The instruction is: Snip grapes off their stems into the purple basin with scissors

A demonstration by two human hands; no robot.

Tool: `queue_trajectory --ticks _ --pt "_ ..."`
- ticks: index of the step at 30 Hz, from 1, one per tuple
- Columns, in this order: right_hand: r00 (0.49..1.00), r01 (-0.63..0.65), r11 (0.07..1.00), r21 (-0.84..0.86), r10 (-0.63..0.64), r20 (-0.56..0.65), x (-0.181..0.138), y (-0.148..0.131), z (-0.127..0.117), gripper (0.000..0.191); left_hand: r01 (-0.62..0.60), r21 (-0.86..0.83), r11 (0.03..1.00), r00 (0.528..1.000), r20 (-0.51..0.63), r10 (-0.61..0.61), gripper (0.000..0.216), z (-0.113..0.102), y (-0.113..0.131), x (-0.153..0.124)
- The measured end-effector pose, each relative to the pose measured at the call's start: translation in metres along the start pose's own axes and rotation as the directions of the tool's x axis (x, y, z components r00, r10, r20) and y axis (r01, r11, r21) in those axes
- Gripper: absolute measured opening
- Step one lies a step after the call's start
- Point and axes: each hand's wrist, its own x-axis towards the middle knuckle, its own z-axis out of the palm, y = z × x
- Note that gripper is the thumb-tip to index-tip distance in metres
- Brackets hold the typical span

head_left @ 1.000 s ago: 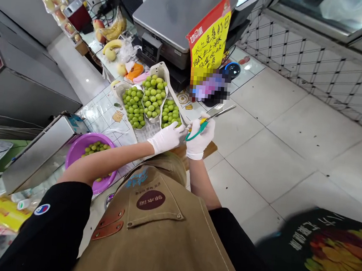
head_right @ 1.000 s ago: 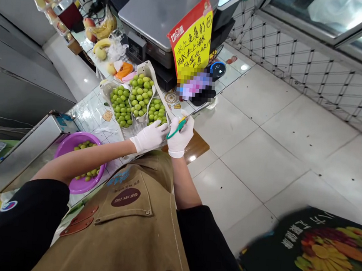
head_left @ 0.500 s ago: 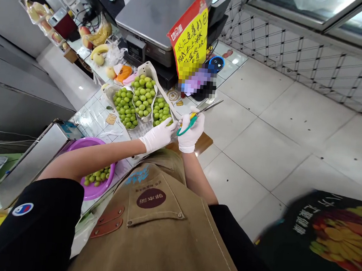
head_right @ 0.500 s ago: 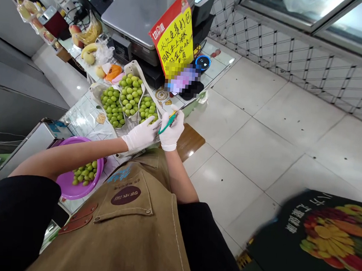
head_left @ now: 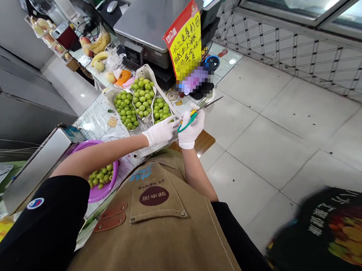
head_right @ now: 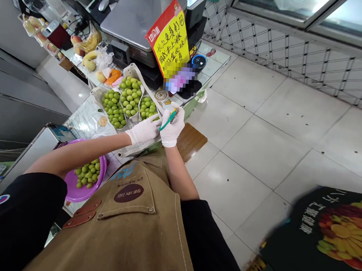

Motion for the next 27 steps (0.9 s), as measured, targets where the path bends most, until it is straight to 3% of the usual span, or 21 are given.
queue_trajectory --ticks 6,10,13,15,18,20,22,24,27 --pt "0.983 0.059 0.996 0.070 -0.046 -0.177 -0.001 -0.008 0.009 0.031 -0.043 -0.038 0.998 0.999 0.017 0.043 0.026 -0.002 -0.010 -0.003" --pt "0.977 0.085 0.989 0.124 -0.058 -0.207 0.002 -0.012 0.010 0.029 -0.066 0.016 0.998 0.998 0.017 0.066 0.034 -0.004 -0.008 -0.005" --pt "0.980 0.037 0.976 0.214 0.007 -0.200 0.006 -0.016 0.006 0.028 -0.063 0.049 0.997 0.998 -0.010 0.064 0.038 -0.008 -0.009 -0.018" --pt "0.983 0.013 0.970 0.243 0.033 -0.182 0.008 -0.020 0.000 0.028 -0.009 0.037 0.999 0.999 -0.039 0.010 0.036 -0.011 -0.013 -0.032" --pt "0.992 0.062 0.977 0.206 -0.036 -0.124 0.002 -0.029 -0.010 0.034 0.185 -0.063 0.981 0.971 -0.141 -0.192 0.030 -0.014 -0.026 -0.052" --pt "0.995 0.097 0.979 0.179 -0.090 -0.044 -0.007 -0.034 -0.013 0.043 0.320 -0.165 0.933 0.902 -0.248 -0.354 0.026 -0.016 -0.040 -0.060" --pt "0.993 0.092 0.983 0.159 -0.102 0.054 -0.016 -0.038 -0.012 0.051 0.404 -0.268 0.875 0.800 -0.361 -0.480 0.023 -0.018 -0.056 -0.063" --pt "0.989 0.079 0.988 0.134 -0.095 0.115 -0.022 -0.038 -0.008 0.056 0.443 -0.371 0.816 0.674 -0.462 -0.576 0.021 -0.022 -0.072 -0.062" --pt "0.992 0.090 0.988 0.124 -0.099 0.073 -0.022 -0.036 -0.002 0.052 0.424 -0.525 0.738 0.490 -0.553 -0.674 0.020 -0.036 -0.091 -0.060"
